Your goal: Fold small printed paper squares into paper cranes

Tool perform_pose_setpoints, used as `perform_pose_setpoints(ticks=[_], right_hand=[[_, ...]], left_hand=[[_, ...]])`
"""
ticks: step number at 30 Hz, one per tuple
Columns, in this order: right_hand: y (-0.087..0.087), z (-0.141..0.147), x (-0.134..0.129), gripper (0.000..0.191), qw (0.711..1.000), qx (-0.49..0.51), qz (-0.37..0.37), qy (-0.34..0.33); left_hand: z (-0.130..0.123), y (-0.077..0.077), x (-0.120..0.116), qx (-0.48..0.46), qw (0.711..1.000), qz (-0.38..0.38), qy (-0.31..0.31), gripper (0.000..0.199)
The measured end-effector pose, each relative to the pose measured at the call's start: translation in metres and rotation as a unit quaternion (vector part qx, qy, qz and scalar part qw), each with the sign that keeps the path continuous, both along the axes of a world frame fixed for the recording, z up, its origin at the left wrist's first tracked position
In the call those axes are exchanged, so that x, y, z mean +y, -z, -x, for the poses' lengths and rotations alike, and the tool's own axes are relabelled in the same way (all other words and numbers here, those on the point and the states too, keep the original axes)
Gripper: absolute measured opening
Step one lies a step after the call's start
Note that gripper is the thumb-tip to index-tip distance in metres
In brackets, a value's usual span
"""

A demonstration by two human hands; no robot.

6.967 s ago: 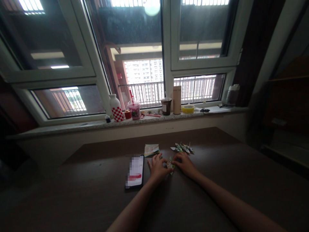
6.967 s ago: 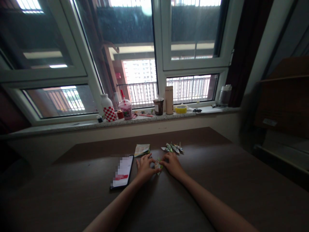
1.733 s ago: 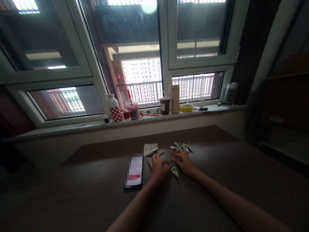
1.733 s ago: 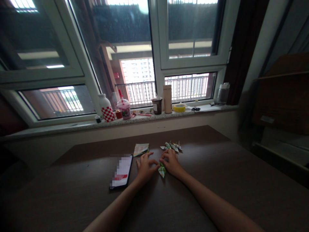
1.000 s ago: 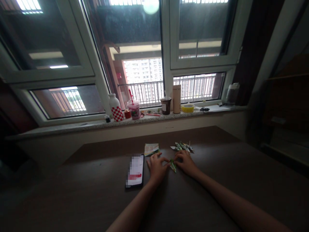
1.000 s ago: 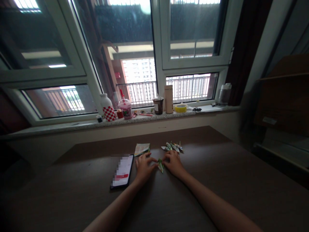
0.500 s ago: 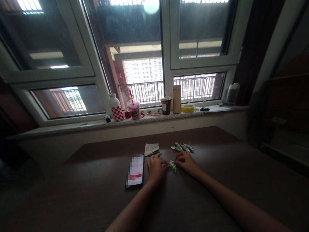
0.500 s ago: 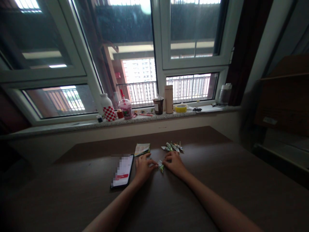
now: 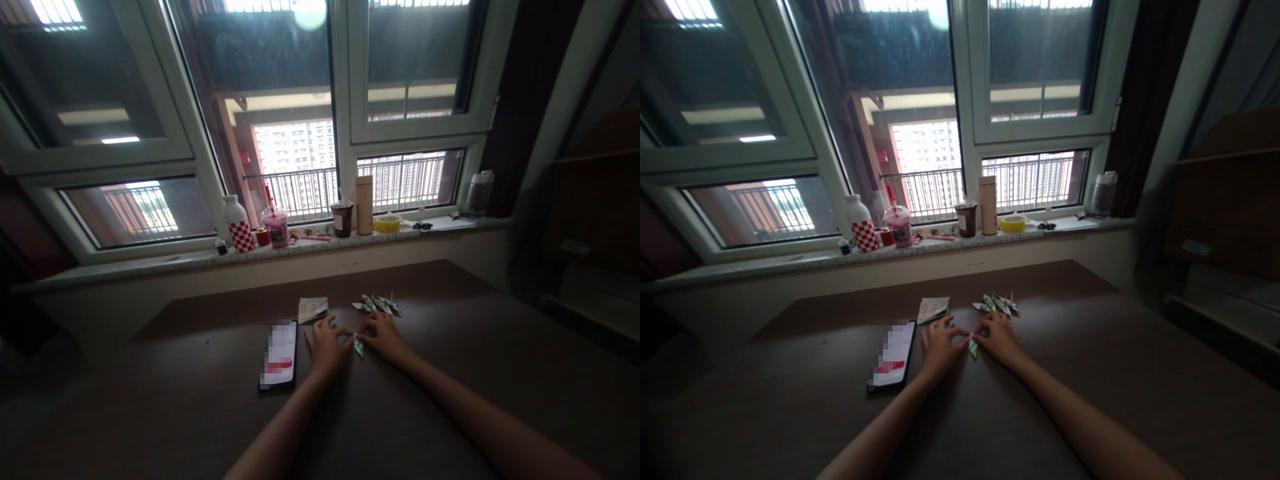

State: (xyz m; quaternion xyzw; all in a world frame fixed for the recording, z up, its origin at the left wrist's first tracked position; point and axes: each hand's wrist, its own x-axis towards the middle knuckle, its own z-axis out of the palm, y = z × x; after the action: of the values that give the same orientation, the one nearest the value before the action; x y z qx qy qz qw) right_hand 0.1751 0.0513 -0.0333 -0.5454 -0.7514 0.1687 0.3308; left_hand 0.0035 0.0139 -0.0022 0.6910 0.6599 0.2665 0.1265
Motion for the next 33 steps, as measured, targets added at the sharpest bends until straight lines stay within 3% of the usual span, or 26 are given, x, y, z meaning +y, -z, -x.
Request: perform_pose_setpoints(ticks=[9,20,33], right_hand=[[-0.005,0.003,-0.003,0.018,1.0,-0.019,0.004,0.015],[-0.006,-0.004,0.0,0.008,1.0,-0.008,0.013,-0.022],[-0.012,-0.012,-0.005,0.017,0.997,-0.03,0.003,-0.072]], left_hand=[[-0.003,-0.001,0.002,0.006,1.0,-0.007,-0.007,0.018],[0.006,0.001,0.004,0.034,0.999,0.001,0.03,0.013],[0.012,-0.009,0.004,0.107,0.992,0.01,0.062,0.02]])
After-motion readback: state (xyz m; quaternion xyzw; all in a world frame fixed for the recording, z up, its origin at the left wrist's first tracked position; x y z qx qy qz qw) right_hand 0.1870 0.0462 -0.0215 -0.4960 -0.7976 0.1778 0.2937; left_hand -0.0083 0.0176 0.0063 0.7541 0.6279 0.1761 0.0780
